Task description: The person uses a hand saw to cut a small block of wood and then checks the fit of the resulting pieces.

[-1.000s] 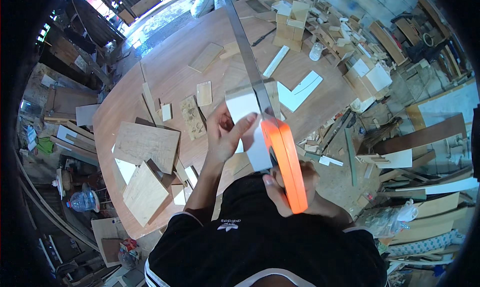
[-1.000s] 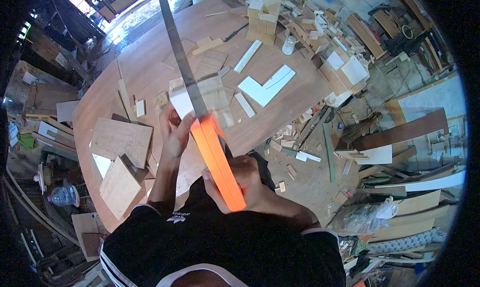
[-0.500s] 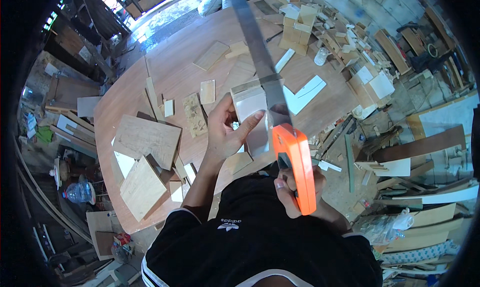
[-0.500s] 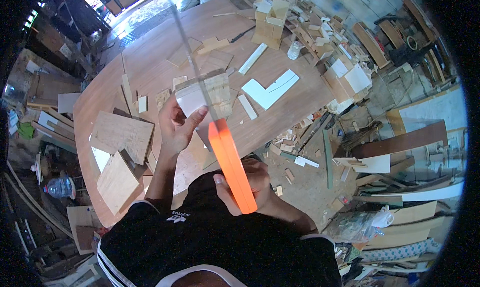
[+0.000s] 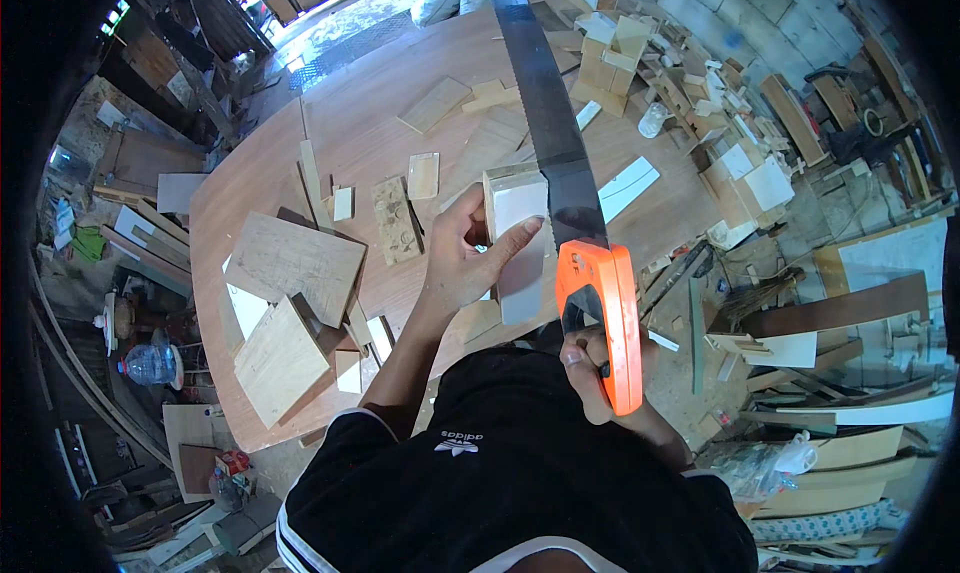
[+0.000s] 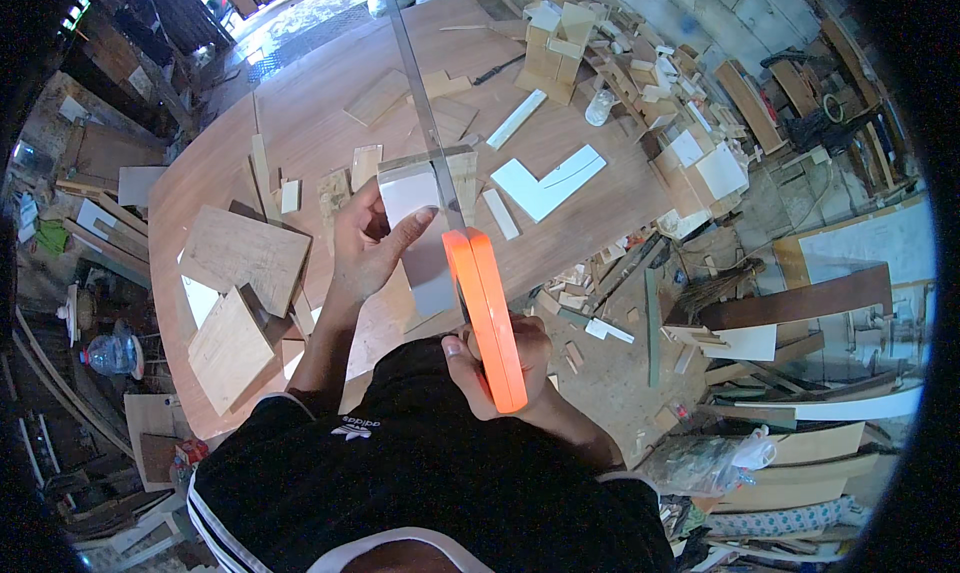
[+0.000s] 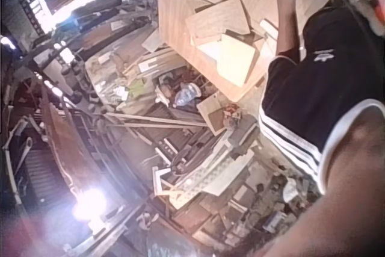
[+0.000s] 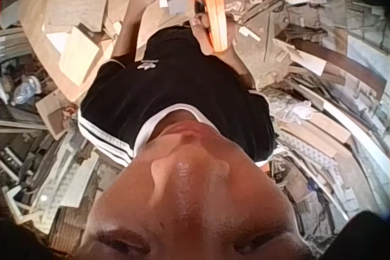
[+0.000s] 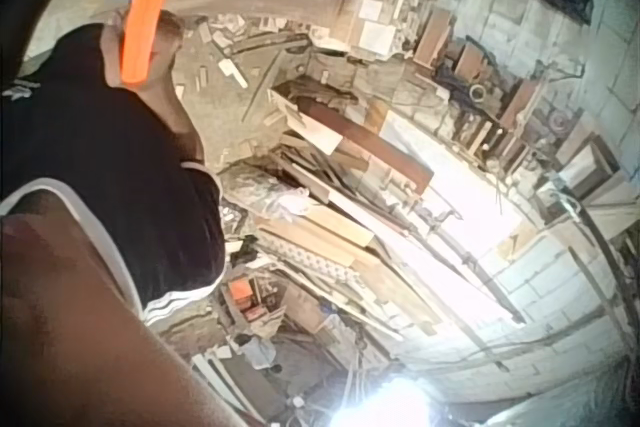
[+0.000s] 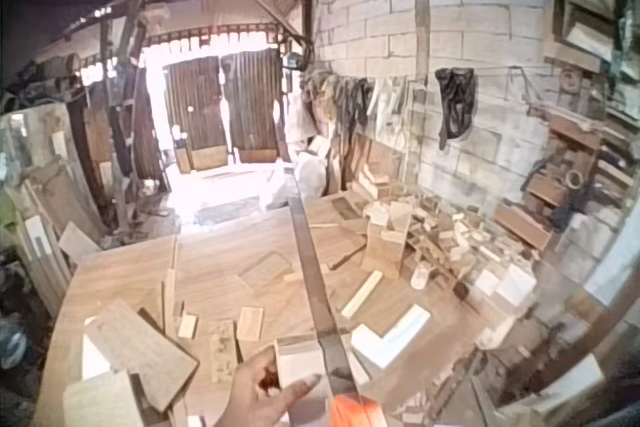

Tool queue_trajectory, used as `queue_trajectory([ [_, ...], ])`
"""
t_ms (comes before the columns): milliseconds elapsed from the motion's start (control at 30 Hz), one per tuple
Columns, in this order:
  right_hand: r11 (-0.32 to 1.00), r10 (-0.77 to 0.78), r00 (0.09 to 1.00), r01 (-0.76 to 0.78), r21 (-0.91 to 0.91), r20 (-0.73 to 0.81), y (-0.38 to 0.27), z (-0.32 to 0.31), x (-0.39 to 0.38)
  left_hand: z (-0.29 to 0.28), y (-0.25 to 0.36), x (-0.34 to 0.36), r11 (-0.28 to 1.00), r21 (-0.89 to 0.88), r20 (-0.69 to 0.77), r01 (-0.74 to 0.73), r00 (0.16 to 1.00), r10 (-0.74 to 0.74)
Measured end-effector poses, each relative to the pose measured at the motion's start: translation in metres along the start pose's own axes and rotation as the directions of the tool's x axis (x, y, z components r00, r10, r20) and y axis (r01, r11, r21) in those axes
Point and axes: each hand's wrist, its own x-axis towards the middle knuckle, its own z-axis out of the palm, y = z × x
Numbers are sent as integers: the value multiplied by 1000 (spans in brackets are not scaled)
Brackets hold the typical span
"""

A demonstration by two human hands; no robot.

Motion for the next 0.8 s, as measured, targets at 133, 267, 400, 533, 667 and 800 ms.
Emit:
queue_trajectory([
  [133, 985, 172, 985, -171, -5, 19, 10, -2, -20, 3, -3, 0, 990, -134, 57, 36, 998, -29],
  [267, 948, 185, 983, -180, 261, 6, 12, -3, -22, 1, -3, -3, 959, -256, 130, 118, 988, -86],
  [400, 947, 176, 984, -160, 279, -33, 21, -7, -31, 12, 13, 0, 959, -233, 143, 162, 981, -131],
  [533, 951, 162, 986, -169, -259, -48, 21, -7, -38, 21, 12, 2, 969, -58, 120, 239, 966, -231],
  [667, 896, 57, 988, -114, -430, -143, 17, -4, -23, 23, -11, -3, 916, 275, -24, 294, 954, -299],
  [800, 888, 457, 874, -437, 144, -168, 15, -3, -14, 4, -49, -5, 975, 72, -74, 208, 976, -203],
])
